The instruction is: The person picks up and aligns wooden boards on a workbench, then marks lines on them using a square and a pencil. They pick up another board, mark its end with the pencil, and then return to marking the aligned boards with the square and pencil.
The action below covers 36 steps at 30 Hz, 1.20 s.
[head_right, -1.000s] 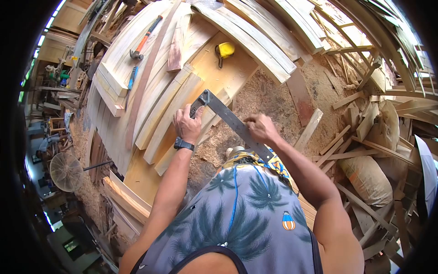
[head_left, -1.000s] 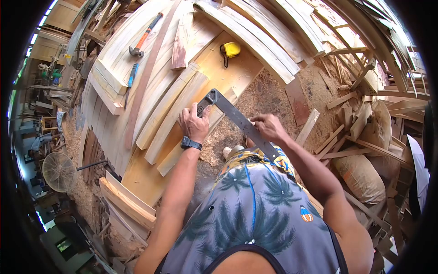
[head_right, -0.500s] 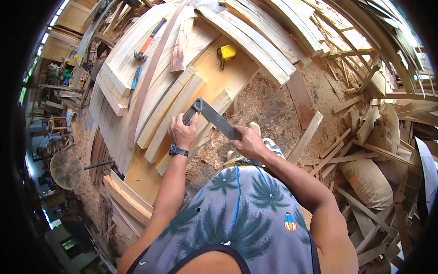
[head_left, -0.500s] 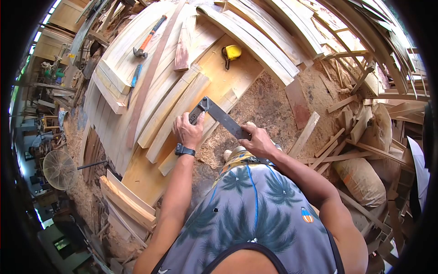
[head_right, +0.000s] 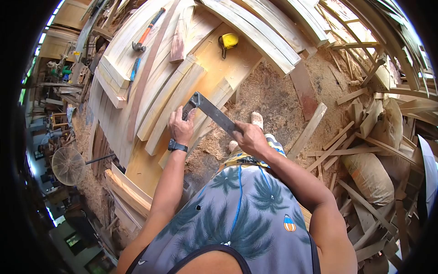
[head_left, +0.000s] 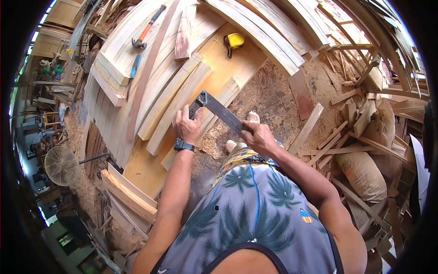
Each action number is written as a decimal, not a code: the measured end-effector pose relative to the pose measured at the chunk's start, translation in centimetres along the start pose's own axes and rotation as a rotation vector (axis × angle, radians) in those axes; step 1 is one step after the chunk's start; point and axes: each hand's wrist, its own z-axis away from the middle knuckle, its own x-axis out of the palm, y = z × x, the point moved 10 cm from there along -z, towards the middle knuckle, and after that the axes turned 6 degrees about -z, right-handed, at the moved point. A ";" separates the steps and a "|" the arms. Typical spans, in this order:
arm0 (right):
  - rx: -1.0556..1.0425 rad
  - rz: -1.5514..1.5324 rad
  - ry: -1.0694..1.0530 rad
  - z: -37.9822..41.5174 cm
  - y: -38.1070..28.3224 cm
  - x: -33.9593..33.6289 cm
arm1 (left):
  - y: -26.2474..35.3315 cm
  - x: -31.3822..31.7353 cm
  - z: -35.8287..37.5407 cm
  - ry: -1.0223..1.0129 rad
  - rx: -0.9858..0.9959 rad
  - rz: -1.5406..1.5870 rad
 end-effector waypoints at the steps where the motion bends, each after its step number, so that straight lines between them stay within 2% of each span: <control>1: 0.100 0.006 0.008 0.0 0.7 -0.4 | 0.0 0.1 0.0 0.006 0.015 -0.008; 2: -0.040 0.099 0.176 -0.1 1.1 -1.1 | 0.1 0.1 0.0 0.012 0.029 -0.016; 5: -0.074 0.206 0.264 -0.9 0.5 -3.0 | 0.0 0.1 0.0 0.037 0.049 -0.026; 7: -0.093 0.166 0.252 -1.5 -1.5 -4.3 | 0.1 0.0 0.0 0.040 0.043 -0.025; 9: -0.054 0.203 0.109 -2.7 -2.6 -3.8 | 0.1 -0.1 0.1 0.042 0.042 -0.024; 10: -0.176 0.174 0.122 -3.0 -3.9 -3.9 | 0.0 0.0 0.1 0.039 0.042 -0.015; 13: -0.226 0.269 0.066 -4.9 -6.5 -2.9 | 0.1 -0.2 0.0 0.041 0.038 0.001; 14: -0.312 0.257 0.090 -5.9 -6.8 -2.3 | 0.1 -0.3 -0.1 0.038 0.036 0.008; 17: -0.329 0.326 0.039 -9.0 -7.5 -0.5 | 0.0 -0.2 -0.1 0.047 0.032 -0.005; 18: -0.418 0.328 0.078 -9.9 -7.7 0.1 | 0.1 -0.3 -0.1 0.049 0.032 -0.005; 25: -0.434 0.431 -0.016 -10.0 -9.0 1.0 | 0.0 -0.1 -0.1 0.017 0.014 0.023; 27: -0.248 0.699 -0.292 -9.0 -7.8 1.1 | -0.1 -0.1 0.1 0.015 0.013 0.031; 29: -0.179 0.771 -0.355 -7.2 -6.3 0.1 | -0.1 0.1 0.0 0.007 0.026 0.017; 31: -0.328 0.597 -0.170 -6.0 -5.0 -1.6 | 0.1 0.0 -0.2 0.004 0.019 0.029; 33: -0.033 0.349 -0.144 -5.8 0.8 -1.4 | -0.2 0.0 0.1 0.004 -0.003 0.033; 34: -0.005 0.228 -0.194 -5.1 2.0 -0.9 | -0.3 0.2 0.2 0.029 0.010 0.021; 36: 0.120 -0.072 -0.123 -2.7 3.0 -0.3 | -0.4 0.4 0.1 0.022 0.011 0.005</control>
